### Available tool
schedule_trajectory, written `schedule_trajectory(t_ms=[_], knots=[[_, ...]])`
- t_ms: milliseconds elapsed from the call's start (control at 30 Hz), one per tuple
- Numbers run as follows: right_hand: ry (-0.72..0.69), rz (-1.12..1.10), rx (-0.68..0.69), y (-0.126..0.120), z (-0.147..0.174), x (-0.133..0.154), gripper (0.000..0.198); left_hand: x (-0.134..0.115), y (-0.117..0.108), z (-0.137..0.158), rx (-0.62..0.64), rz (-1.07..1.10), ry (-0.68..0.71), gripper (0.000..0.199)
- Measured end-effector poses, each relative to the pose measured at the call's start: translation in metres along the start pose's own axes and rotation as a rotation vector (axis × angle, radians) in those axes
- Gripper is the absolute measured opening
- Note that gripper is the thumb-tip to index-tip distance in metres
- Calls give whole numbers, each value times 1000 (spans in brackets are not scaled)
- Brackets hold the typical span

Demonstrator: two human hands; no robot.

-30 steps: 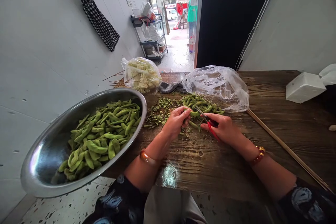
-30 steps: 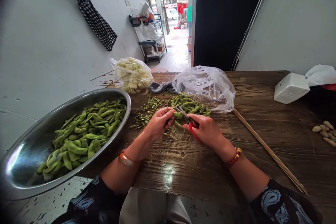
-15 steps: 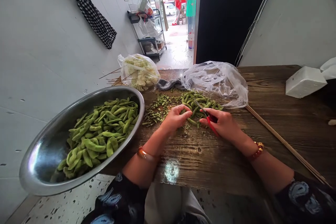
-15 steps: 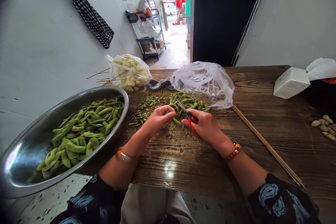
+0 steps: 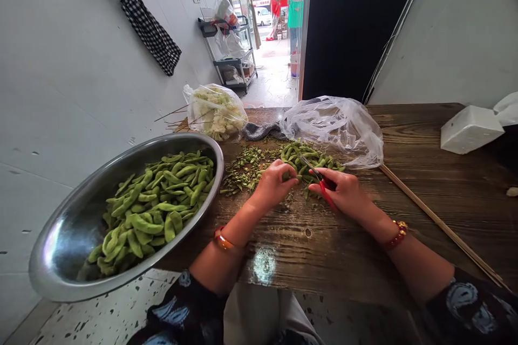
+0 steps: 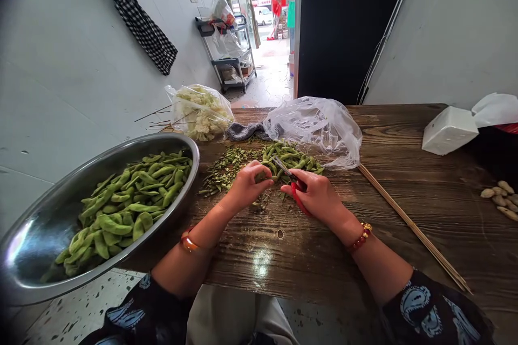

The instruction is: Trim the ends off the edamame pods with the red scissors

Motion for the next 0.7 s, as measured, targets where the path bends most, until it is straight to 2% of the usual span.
schedule_trajectory(t_ms=[67, 200, 267, 467, 700], knots=[[7, 2, 2, 0, 0, -1, 47, 5, -6, -2, 23, 238, -87, 12], [6, 10, 11, 3, 0, -1, 47, 16, 10, 1, 256, 710, -306, 28], [5, 13, 18, 4, 0, -1, 47, 17, 16, 3, 304, 831, -352, 32], [14, 21, 37, 6, 1, -1, 46, 13, 25, 6, 371, 875, -358, 34], [-38, -3, 66, 8, 0, 6, 46, 10, 27, 8, 402, 784, -312, 37]])
Point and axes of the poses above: each hand's wrist, its own z-axis away from the middle knuckle, its own y-axis out of the palm, x = y × z, the point moved 9 cm from there along -z, towards the middle knuckle, and after that the axes turned 13 degrees about -y, right-handed, at the moved point
